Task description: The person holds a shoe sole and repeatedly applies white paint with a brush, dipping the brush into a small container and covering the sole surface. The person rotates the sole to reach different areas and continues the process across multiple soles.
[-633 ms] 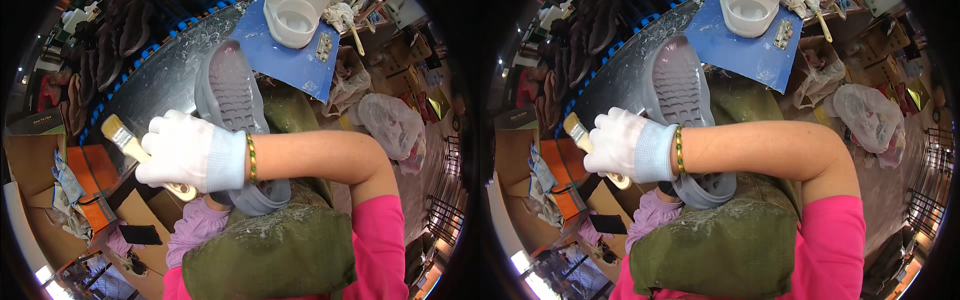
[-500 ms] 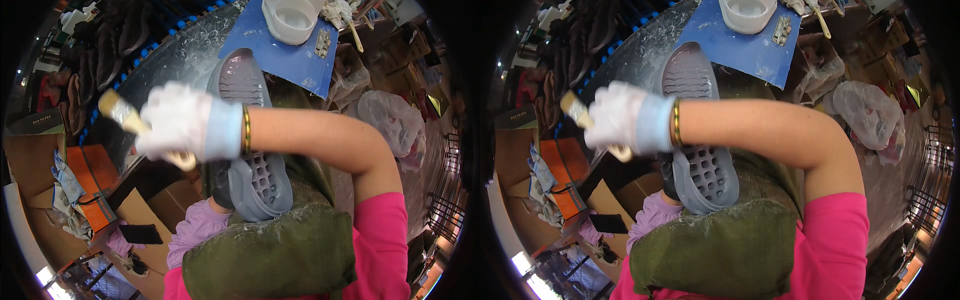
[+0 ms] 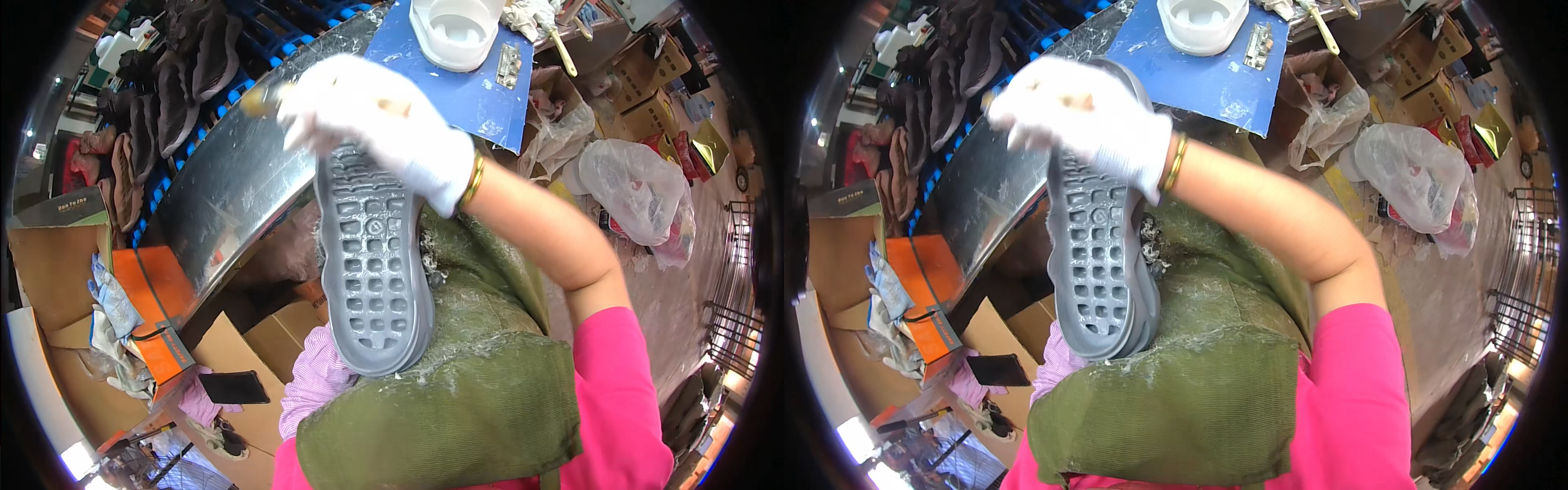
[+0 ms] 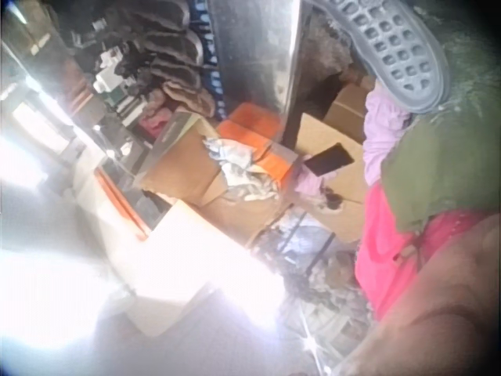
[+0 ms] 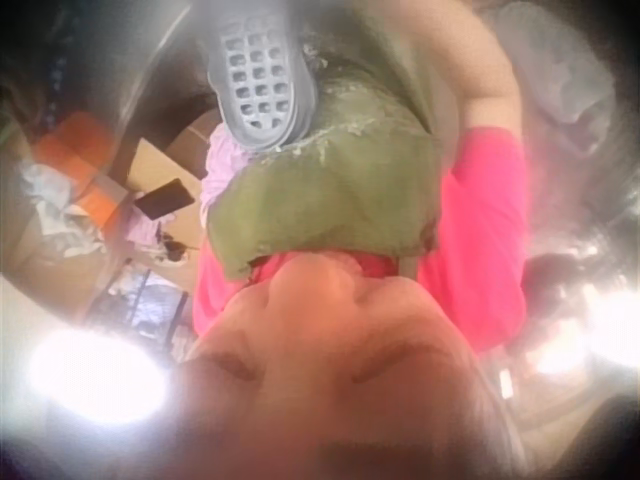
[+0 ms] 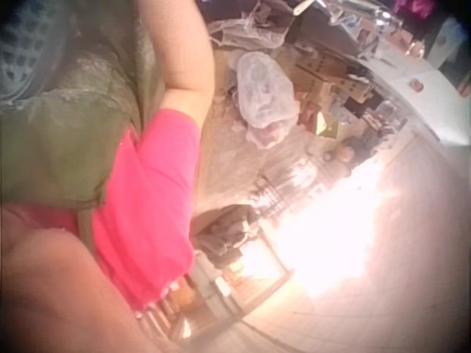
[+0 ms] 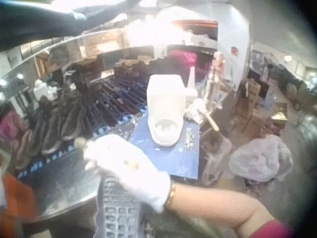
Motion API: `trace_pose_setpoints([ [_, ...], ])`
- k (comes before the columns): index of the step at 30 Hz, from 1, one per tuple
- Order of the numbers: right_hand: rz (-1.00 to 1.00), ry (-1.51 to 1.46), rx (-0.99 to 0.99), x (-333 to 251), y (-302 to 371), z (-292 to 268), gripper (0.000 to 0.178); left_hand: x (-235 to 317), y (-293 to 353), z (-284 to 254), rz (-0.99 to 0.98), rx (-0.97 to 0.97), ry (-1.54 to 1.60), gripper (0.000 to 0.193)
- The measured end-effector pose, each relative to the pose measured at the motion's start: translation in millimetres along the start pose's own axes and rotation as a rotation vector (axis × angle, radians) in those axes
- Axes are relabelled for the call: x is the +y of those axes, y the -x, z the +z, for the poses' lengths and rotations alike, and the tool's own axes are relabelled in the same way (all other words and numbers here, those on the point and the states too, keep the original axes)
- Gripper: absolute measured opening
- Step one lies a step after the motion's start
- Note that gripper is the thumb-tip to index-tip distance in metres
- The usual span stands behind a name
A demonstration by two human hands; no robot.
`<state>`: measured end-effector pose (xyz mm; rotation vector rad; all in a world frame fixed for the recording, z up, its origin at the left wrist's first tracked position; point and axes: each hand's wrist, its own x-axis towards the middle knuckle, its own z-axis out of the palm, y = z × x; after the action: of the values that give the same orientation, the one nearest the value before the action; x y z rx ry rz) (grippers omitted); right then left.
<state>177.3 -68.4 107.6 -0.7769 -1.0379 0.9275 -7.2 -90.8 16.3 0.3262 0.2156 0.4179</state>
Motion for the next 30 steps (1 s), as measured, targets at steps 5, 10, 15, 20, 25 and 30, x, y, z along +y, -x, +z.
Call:
trace_pose_setpoints([
  [5, -0.053, -0.009, -0.128, 5, 55, 69, 0.012, 1, 20, -11, -0.111, 0.044, -0.101, 0.066],
  [10, 0.064, -0.474, -0.243, -10, 64, 79, 0.024, 16, -2, 17, 0.002, -0.112, 0.008, 0.062],
  [15, -0.034, -0.001, 0.004, -47, 24, -2, 0.061, 8, 7, 17, 0.127, -0.194, 0.140, 0.059],
  [20, -0.099, 0.241, 0.250, -55, -43, -106, 0.037, 10, 45, -10, 0.087, 0.146, 0.213, 0.050],
  [25, -0.050, 0.406, 0.331, -83, -118, -180, 0.038, 18, 52, 0, 0.071, 0.195, 0.330, 0.047],
  [30, 0.088, 0.509, 0.408, -100, -160, -213, 0.042, 29, 47, -25, 0.034, 0.080, 0.413, 0.047],
])
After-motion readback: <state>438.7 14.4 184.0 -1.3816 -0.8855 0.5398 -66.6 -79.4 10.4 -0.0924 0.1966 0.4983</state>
